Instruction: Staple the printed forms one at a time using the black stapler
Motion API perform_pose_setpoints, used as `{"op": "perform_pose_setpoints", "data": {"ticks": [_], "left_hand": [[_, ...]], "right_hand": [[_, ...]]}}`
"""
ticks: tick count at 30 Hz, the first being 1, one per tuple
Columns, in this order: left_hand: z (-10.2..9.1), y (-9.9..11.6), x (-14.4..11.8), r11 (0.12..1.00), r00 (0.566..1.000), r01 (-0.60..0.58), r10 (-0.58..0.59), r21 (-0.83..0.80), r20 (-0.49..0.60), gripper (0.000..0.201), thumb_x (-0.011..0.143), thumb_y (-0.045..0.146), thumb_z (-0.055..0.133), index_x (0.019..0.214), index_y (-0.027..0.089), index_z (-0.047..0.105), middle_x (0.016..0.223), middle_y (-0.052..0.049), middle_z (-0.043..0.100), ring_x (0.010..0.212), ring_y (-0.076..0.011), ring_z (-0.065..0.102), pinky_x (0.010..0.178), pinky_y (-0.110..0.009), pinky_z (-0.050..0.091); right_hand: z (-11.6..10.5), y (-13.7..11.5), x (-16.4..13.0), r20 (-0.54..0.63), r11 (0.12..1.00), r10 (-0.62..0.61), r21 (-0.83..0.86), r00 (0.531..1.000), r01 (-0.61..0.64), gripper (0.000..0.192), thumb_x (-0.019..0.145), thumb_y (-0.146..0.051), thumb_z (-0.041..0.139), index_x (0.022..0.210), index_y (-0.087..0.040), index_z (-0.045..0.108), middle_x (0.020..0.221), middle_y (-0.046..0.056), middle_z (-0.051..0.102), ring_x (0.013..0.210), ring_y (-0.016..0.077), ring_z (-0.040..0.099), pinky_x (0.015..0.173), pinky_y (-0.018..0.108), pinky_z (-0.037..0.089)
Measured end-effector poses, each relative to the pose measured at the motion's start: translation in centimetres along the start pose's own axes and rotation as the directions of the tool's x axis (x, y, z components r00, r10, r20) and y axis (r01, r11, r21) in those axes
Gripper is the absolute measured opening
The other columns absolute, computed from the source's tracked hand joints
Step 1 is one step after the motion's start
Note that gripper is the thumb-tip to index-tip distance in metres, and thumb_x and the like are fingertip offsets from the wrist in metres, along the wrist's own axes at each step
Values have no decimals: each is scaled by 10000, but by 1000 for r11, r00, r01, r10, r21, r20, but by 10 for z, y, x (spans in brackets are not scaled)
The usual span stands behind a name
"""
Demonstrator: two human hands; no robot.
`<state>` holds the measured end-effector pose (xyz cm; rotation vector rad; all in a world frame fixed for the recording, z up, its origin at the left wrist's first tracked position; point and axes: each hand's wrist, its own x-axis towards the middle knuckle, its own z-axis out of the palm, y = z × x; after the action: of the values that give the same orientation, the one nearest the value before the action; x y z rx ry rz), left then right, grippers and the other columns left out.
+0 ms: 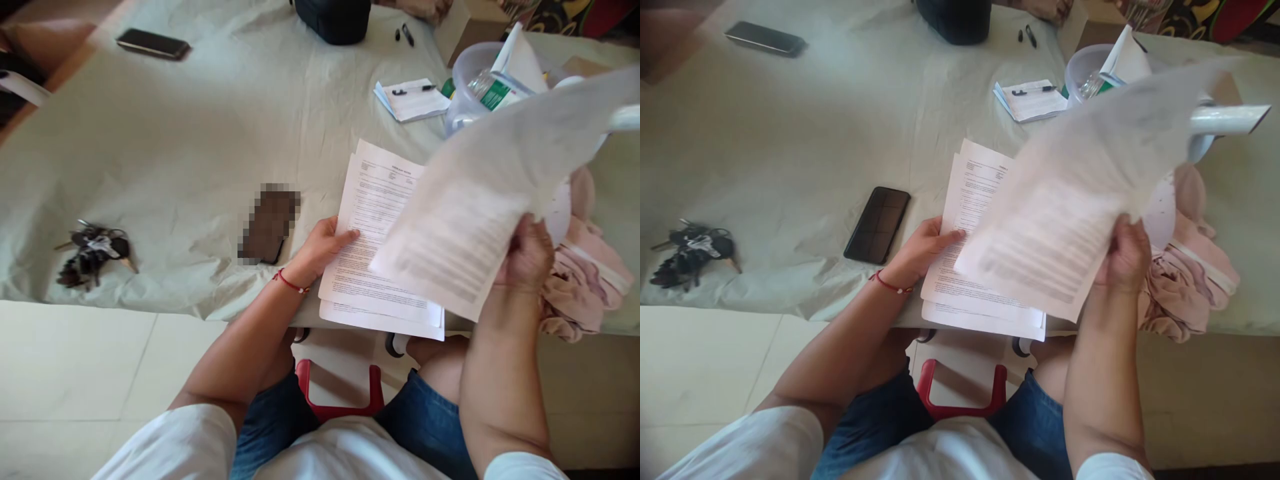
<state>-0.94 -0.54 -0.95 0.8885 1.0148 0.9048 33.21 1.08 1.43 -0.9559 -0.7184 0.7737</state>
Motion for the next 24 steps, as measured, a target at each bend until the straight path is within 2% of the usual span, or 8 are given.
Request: {"op": "perform_pose_setpoints", "data": {"ticks": [3,5,9,12,16,19,21,24], "left_hand": [[3,0,0,1000,999,0,0,4,-38,366,854,390,870,1121,157,778,1127,-135,877,905,-265,832,762,-364,658],[6,1,0,1000,998,-11,11,0,-56,318,871,354,833,1116,158,779,1101,-127,876,909,-259,830,766,-358,650],[12,4,-1,999,992,-1,5,38,-128,210,937,350,736,1019,164,788,1052,-117,873,894,-253,820,745,-346,630],[14,5,-1,999,985,-28,35,45,-167,316,1004,473,691,997,172,790,1058,-120,876,975,-279,828,813,-366,647],[15,4,-4,993,989,-95,103,71,-109,530,967,683,753,1096,170,795,1174,-152,873,1142,-345,821,969,-447,661],[14,1,-3,992,991,-95,102,83,-92,584,862,634,901,1181,160,779,1289,-177,852,1187,-378,813,1004,-496,663],[13,-1,-2,992,990,-107,113,66,-90,588,851,596,922,1212,160,767,1347,-183,835,1222,-385,806,1030,-518,661],[12,-4,1,989,986,-135,140,51,-90,561,883,576,900,1227,158,753,1377,-186,823,1266,-392,792,1064,-542,651]], "right_hand": [[1,11,-16,184,976,130,-198,974,-93,419,713,-407,1018,1010,-232,781,987,23,852,934,252,829,902,394,700],[0,16,-23,252,945,197,-307,947,-114,436,740,-483,1023,1003,-256,760,895,1,835,795,241,808,746,390,690],[1,23,-25,249,931,124,-363,961,-27,421,772,-539,1013,972,-284,744,842,-30,819,686,201,757,645,350,653],[6,26,-28,234,931,81,-366,969,10,412,769,-533,1017,968,-285,754,857,-29,828,695,182,755,647,323,643],[19,28,-37,228,913,52,-406,972,47,418,794,-561,987,993,-283,746,855,-14,820,706,197,753,672,354,649],[23,32,-40,231,866,30,-491,973,90,414,853,-590,927,1059,-285,737,929,19,822,813,230,777,776,412,669],[20,36,-37,207,817,20,-568,978,103,474,838,-619,925,1115,-286,732,1033,42,823,931,253,787,896,464,674],[11,39,-30,133,765,123,-644,984,-9,641,751,-695,958,1192,-293,722,1128,56,822,1078,294,787,1077,562,636]]}}
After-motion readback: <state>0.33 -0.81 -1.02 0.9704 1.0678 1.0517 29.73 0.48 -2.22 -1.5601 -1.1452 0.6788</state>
